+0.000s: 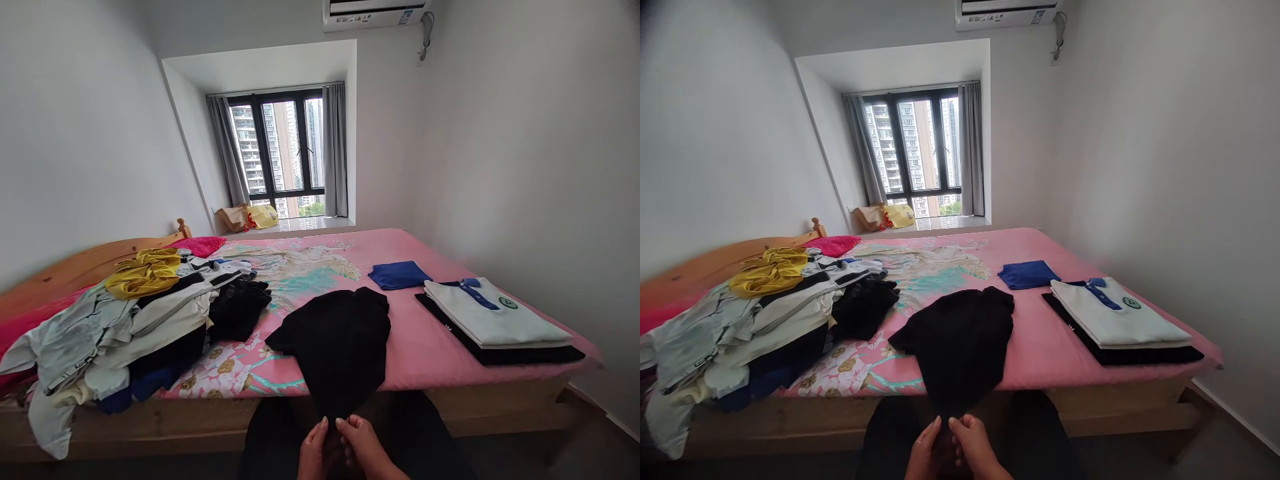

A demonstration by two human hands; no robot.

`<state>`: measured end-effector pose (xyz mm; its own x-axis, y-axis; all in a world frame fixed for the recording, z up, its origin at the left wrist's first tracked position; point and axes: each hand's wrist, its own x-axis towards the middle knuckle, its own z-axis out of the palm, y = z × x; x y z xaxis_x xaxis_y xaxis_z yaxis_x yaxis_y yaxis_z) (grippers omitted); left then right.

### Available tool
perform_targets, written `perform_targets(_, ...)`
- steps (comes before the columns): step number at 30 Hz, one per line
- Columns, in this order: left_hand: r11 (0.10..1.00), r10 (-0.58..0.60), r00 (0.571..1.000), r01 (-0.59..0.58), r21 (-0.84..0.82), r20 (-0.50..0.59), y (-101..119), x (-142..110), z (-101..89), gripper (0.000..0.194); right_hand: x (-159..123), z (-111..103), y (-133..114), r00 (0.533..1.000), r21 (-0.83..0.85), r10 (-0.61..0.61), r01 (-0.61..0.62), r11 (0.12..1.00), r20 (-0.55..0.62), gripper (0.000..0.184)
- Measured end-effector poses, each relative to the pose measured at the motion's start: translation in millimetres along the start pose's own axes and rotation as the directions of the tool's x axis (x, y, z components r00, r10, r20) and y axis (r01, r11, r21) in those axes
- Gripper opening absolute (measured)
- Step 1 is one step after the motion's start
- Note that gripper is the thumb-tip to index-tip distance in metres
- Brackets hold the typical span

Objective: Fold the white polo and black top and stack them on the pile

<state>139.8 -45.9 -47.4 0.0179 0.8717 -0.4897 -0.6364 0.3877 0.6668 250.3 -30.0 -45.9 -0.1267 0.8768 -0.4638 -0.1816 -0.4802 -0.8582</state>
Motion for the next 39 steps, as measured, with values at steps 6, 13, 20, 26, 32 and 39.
perform_targets(6,0.997,0.077,0.997,-0.077,0.024,0.005,-4,2,0.1,0.04,-2,4,11,0.981,-0.126,-0.148,0.164,0.978,0.127,0.043)
perform_targets(13,0.999,0.054,0.998,-0.054,0.0,0.03,0,-4,1.4,0.034,-1,4,5,0.992,-0.038,-0.113,0.111,0.993,-0.06,0.049)
perform_targets(20,0.999,0.04,0.999,-0.04,0.027,0.006,-2,-2,-2.5,0.033,-3,-2,0,0.998,-0.005,-0.056,0.056,0.998,-0.011,0.045)
perform_targets(26,0.998,0.017,0.999,-0.018,0.055,0.031,-3,-1,-3.2,0.038,-3,1,-3,0.999,0.007,-0.05,0.05,0.999,-0.003,0.046)
perform_targets(32,0.996,0.033,0.988,-0.046,0.081,0.154,-1,-8,6.0,0.038,-3,3,-5,0.995,-0.056,-0.073,0.077,0.996,0.063,0.048)
perform_targets(39,0.992,0.056,0.985,-0.072,0.099,0.163,-2,-7,9.9,0.047,1,6,5,0.978,-0.195,-0.181,0.198,0.961,0.102,0.051)
